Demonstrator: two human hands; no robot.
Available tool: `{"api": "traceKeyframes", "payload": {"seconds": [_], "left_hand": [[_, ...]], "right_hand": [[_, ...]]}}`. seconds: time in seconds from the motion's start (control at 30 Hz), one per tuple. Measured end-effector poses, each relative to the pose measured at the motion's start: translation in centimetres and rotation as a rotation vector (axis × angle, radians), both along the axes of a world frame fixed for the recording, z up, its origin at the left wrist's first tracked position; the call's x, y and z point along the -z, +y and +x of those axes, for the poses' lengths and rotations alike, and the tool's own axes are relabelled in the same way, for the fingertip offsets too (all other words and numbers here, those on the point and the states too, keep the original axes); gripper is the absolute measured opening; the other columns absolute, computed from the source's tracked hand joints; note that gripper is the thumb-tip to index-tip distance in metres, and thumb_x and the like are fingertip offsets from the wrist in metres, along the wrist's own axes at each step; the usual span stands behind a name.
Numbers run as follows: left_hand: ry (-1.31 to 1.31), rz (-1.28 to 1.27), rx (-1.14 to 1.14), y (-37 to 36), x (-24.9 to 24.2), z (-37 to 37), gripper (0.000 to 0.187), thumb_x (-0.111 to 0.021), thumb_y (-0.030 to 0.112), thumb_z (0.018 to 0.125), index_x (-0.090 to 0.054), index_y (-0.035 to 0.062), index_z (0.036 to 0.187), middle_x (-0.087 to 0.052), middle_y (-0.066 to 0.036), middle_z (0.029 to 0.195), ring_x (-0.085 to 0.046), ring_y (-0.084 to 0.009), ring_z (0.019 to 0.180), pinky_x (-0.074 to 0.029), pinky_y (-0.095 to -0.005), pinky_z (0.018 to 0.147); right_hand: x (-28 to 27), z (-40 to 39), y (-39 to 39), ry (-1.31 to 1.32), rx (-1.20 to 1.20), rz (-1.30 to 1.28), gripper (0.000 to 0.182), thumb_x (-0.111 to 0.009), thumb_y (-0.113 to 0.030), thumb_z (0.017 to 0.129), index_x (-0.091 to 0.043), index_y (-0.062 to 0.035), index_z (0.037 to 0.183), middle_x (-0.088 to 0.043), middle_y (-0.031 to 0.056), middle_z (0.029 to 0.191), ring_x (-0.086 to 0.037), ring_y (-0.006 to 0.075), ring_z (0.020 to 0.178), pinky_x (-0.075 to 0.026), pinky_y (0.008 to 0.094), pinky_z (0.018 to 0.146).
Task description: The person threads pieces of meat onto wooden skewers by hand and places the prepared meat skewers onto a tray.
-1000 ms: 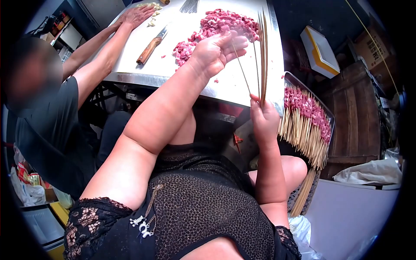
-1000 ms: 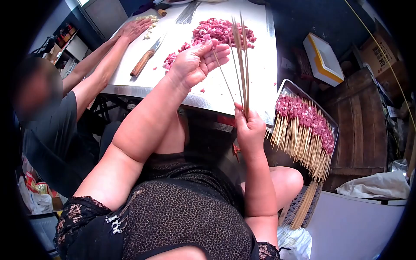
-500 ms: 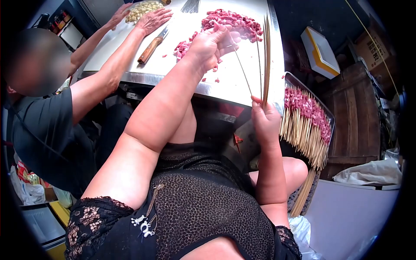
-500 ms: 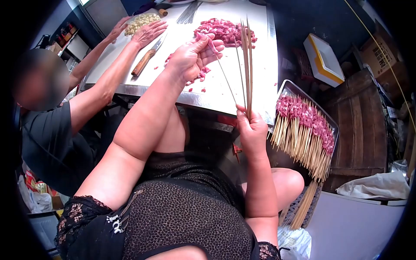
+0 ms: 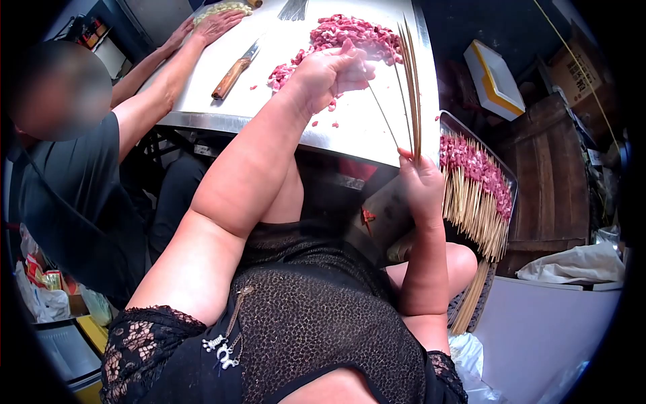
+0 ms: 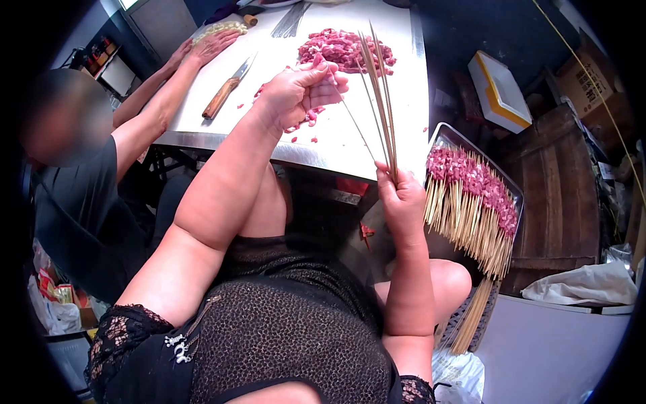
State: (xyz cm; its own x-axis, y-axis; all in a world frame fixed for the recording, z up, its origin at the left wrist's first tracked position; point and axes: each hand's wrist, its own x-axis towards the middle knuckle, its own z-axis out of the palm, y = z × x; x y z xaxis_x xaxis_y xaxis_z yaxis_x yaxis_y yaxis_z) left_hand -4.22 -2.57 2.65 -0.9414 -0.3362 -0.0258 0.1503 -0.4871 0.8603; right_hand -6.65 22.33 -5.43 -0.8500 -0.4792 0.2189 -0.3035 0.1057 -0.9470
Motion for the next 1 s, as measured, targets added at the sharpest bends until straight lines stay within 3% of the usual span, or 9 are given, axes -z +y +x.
{"api": "traceKeyframes", "payload": {"seconds": [0.1,0.17,0.27,0.37,0.43,1.0], "left_hand": [[0.004,0.006,0.044,0.4,-0.1,0.3,0.023,-0.046,0.016,0.095,-0.052,-0.0032,0.105,-0.064,-0.019,0.096,-0.065,-0.0271,0.091,-0.057,-0.0369,0.079],[0.003,-0.002,0.072,0.2,0.0,0.3,0.023,-0.046,0.016,0.095,-0.052,-0.0032,0.106,-0.064,-0.018,0.097,-0.065,-0.0270,0.092,-0.057,-0.0369,0.079],[0.013,0.002,0.101,0.1,0.3,0.2,0.024,-0.046,0.016,0.095,-0.051,-0.0026,0.108,-0.064,-0.018,0.098,-0.064,-0.0270,0.095,-0.056,-0.0368,0.079],[-0.015,-0.048,0.075,0.1,0.1,0.2,0.024,-0.047,0.016,0.094,-0.052,-0.0018,0.109,-0.064,-0.018,0.100,-0.063,-0.0263,0.096,-0.056,-0.0369,0.080],[0.054,-0.055,-0.062,0.3,-0.2,0.1,0.023,-0.049,0.016,0.094,-0.054,-0.0014,0.108,-0.063,-0.017,0.101,-0.063,-0.0256,0.095,-0.056,-0.0364,0.081],[0.091,0.048,-0.052,1.2,0.3,-0.2,0.022,-0.037,0.013,0.097,-0.051,-0.0016,0.105,-0.062,-0.019,0.100,-0.061,-0.0296,0.098,-0.052,-0.0460,0.086]], "right_hand": [[0.1,0.2,-0.3,0.015,-0.013,-0.026,0.018,-0.060,-0.009,0.087,-0.066,-0.0018,0.102,-0.051,-0.0036,0.066,-0.044,0.0030,0.057,-0.036,0.0189,0.051],[-0.5,0.7,-0.6,-0.242,-0.090,-0.158,0.018,-0.058,-0.008,0.088,-0.064,0.0004,0.103,-0.049,-0.0053,0.065,-0.041,0.0015,0.054,-0.032,0.0167,0.049],[-0.5,0.8,-0.8,-0.382,-0.131,-0.208,0.018,-0.056,-0.006,0.089,-0.061,0.0020,0.104,-0.048,-0.0062,0.064,-0.038,0.0004,0.052,-0.029,0.0153,0.047],[-0.4,0.8,-0.9,-0.400,-0.130,-0.245,0.018,-0.055,-0.006,0.089,-0.061,0.0021,0.104,-0.048,-0.0063,0.064,-0.038,0.0006,0.051,-0.028,0.0155,0.046],[-0.9,1.0,-0.9,-0.405,-0.126,-0.222,0.018,-0.055,-0.006,0.089,-0.061,0.0022,0.104,-0.048,-0.0062,0.064,-0.038,0.0007,0.051,-0.029,0.0156,0.046],[0.6,2.5,-2.7,-0.275,-0.073,-0.242,0.019,-0.056,-0.006,0.089,-0.062,0.0009,0.106,-0.047,-0.0092,0.069,-0.038,-0.0010,0.057,-0.030,0.0144,0.050]]}}
